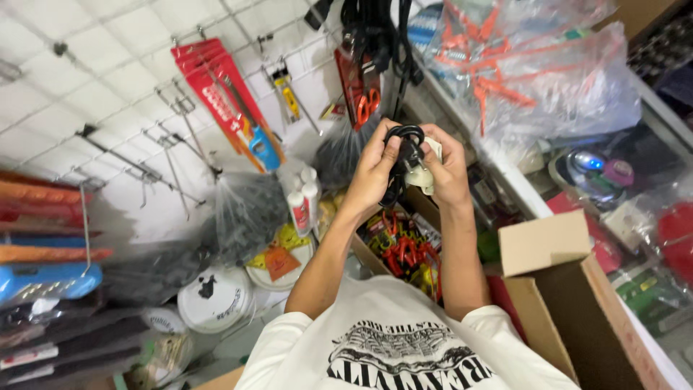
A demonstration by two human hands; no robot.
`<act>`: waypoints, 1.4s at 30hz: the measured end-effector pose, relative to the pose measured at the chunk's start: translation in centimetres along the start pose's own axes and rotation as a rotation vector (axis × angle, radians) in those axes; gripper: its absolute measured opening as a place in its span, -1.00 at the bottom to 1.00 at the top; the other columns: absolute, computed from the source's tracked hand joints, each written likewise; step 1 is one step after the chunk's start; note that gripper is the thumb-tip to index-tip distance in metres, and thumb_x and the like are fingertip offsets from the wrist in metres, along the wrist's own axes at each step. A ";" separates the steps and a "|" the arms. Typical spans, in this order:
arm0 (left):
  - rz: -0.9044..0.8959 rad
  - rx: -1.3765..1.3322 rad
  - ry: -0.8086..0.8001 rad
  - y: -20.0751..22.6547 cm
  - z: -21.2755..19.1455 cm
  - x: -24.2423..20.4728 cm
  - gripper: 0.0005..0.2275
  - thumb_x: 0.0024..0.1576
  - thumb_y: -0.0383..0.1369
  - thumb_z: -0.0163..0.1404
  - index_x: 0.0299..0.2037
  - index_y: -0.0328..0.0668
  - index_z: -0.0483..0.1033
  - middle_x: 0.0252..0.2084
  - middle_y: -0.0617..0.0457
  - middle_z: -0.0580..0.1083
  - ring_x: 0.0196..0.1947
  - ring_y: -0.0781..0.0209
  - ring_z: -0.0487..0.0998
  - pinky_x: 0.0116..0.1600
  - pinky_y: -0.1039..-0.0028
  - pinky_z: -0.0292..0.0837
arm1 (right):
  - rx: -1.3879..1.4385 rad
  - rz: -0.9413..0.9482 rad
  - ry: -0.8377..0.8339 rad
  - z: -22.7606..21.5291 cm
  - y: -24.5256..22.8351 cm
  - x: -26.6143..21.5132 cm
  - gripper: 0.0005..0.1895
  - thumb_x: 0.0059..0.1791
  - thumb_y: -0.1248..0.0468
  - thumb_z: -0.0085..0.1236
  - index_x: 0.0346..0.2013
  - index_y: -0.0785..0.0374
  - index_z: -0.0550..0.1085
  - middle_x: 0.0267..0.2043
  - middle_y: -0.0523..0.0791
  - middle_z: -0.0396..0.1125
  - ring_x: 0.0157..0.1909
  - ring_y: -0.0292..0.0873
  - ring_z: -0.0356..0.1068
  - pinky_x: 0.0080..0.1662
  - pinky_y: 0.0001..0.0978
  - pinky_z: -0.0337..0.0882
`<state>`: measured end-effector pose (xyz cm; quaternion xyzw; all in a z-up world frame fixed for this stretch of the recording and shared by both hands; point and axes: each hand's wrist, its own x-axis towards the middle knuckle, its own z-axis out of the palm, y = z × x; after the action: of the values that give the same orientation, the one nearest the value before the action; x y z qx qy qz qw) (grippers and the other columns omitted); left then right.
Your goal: The person wipes a black power cord and its white plug with a cloth, then puts them into a cardboard box.
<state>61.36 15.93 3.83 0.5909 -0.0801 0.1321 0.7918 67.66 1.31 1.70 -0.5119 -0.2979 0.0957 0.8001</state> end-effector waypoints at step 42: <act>0.313 0.202 0.111 5.7 0.2 13.4 -0.80 0.24 -0.58 0.09 0.00 -0.32 0.38 -0.23 0.11 0.51 -0.25 0.48 0.56 -0.27 0.64 0.49 | 0.116 -0.191 0.072 -2.8 -2.6 14.3 -0.61 0.08 0.09 0.37 -0.08 0.29 0.40 -0.20 -0.19 0.39 -0.28 -0.39 0.35 -0.23 -0.59 0.32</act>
<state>72.36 18.75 12.93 0.6397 -0.1136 0.2933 0.7013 80.38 4.48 8.59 -0.4371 -0.3103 0.0176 0.8440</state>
